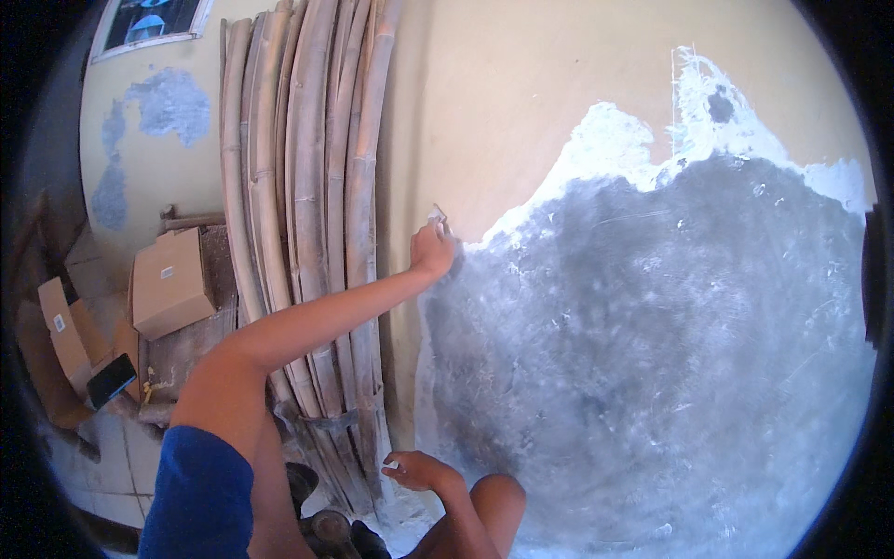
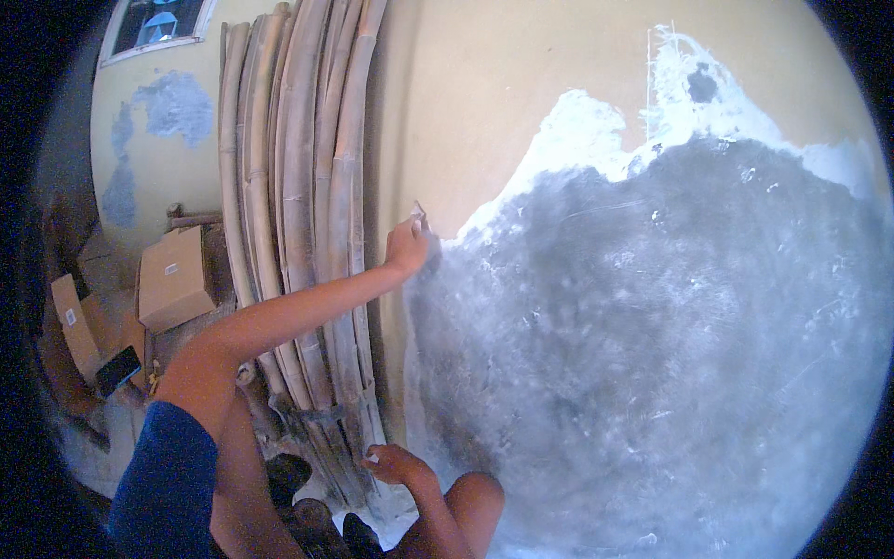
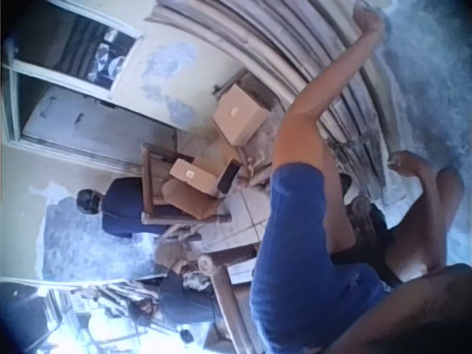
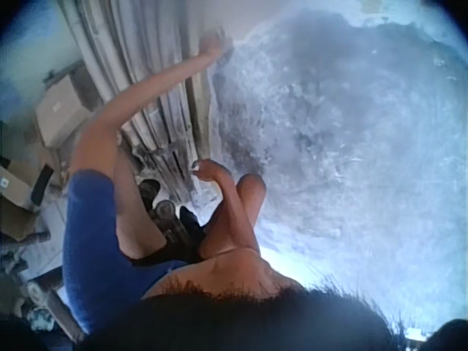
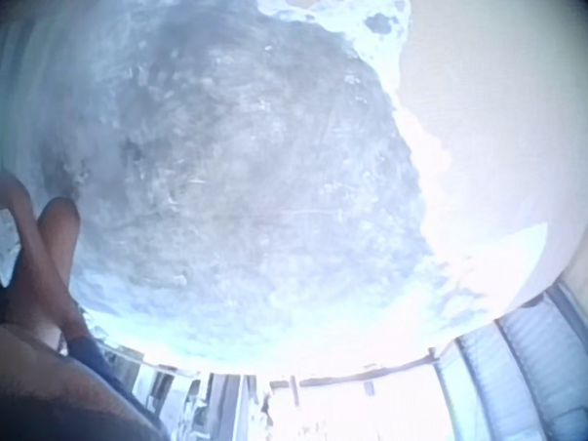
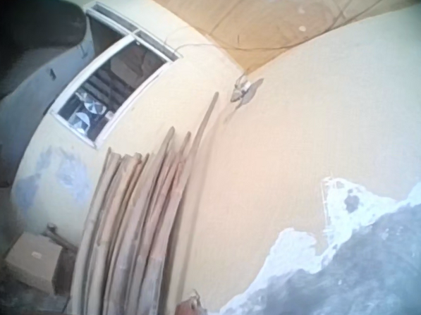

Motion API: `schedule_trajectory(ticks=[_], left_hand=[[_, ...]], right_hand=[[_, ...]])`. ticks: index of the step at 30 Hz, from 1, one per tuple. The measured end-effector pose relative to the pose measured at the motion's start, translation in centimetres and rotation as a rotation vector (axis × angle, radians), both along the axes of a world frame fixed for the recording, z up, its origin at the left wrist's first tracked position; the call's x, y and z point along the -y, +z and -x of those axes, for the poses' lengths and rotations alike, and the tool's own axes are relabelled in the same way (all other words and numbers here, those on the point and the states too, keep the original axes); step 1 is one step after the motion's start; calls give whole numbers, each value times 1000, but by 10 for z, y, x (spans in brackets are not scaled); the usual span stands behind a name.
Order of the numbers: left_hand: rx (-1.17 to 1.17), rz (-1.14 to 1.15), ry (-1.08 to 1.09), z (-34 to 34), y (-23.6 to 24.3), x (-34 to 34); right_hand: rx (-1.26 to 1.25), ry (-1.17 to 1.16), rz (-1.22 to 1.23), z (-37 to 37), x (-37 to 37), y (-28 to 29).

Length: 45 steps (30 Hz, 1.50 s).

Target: The person applies white plaster to a damaged section of a yellow wall using a scraper and then smooths the applied plaster by hand.

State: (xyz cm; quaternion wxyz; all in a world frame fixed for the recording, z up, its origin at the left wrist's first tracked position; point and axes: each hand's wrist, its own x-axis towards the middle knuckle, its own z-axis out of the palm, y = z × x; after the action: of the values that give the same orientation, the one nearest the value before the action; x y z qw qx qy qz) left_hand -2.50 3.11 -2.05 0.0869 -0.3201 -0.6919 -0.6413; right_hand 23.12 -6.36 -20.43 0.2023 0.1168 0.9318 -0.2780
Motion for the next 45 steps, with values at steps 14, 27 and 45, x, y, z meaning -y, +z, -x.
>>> schedule_trajectory(ticks=[14, 27, 45], left_hand=[[429, 217, 2, 60, -108, -57], [-17, 175, -82, 40, 31, 11], [432, -232, -630, 38, 57, 4]], right_hand=[[36, -62, -7, 1, -19, -1], [13, -63, -28, -8, -16, -4], [7, -31, -17, -17, -15, -11]])
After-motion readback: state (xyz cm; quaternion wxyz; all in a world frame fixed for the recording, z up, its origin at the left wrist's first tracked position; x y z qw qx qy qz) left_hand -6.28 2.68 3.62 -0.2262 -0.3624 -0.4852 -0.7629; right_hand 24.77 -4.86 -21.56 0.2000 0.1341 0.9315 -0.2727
